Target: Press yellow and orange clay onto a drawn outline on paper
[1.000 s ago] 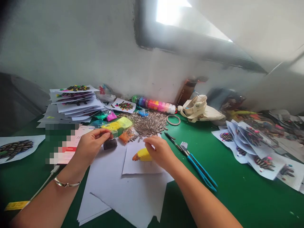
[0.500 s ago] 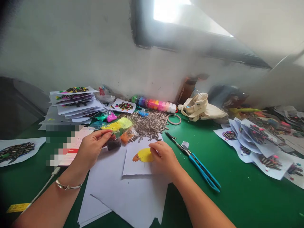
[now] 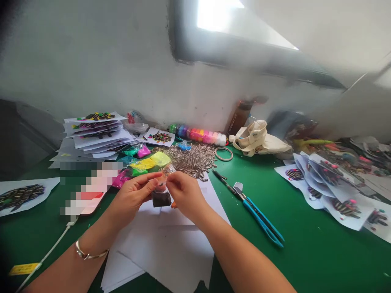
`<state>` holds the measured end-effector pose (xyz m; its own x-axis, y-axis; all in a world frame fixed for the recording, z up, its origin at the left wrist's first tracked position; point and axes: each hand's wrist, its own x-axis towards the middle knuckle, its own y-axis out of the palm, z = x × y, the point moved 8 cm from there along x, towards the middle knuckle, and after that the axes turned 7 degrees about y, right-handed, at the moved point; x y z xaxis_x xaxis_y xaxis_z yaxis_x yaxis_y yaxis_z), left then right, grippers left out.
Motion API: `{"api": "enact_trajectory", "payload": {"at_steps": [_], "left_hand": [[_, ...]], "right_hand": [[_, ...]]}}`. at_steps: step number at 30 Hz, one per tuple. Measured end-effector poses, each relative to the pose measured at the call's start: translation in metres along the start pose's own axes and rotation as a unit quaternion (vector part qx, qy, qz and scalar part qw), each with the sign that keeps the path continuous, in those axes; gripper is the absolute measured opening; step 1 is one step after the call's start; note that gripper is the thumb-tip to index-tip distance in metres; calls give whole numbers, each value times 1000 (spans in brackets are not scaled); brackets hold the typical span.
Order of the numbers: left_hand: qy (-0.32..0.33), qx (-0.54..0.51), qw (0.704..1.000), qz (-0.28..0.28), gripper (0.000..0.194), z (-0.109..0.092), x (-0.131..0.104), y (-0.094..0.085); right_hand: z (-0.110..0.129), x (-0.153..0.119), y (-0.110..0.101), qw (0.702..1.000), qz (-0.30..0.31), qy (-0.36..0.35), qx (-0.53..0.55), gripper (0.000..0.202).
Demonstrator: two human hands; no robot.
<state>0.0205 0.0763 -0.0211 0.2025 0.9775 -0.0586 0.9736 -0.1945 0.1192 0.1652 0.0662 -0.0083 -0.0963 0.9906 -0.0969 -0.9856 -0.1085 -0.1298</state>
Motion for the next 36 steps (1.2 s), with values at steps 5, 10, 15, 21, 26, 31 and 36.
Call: {"api": "enact_trajectory", "payload": {"at_steps": [5, 10, 15, 21, 26, 31, 36], "left_hand": [[-52, -41, 995, 80, 65, 9, -2, 13], [-34, 13, 995, 93, 44, 10, -2, 14], [-5, 91, 989, 116, 35, 8, -1, 17], [41, 263, 958, 111, 29, 1, -1, 15], [47, 258, 961, 84, 31, -4, -1, 12], [42, 204, 970, 128, 32, -4, -1, 16], [29, 163, 974, 152, 34, -3, -3, 19]], "right_hand": [[1, -3, -13, 997, -44, -4, 70, 16], [7, -9, -26, 992, -83, -85, -34, 15], [13, -15, -25, 971, -96, -151, -160, 8], [24, -25, -20, 931, -117, -224, -264, 15], [34, -34, -13, 950, -57, -241, -191, 14], [23, -25, -13, 981, -16, -158, -109, 11], [3, -14, -14, 997, 3, -80, -22, 10]]}}
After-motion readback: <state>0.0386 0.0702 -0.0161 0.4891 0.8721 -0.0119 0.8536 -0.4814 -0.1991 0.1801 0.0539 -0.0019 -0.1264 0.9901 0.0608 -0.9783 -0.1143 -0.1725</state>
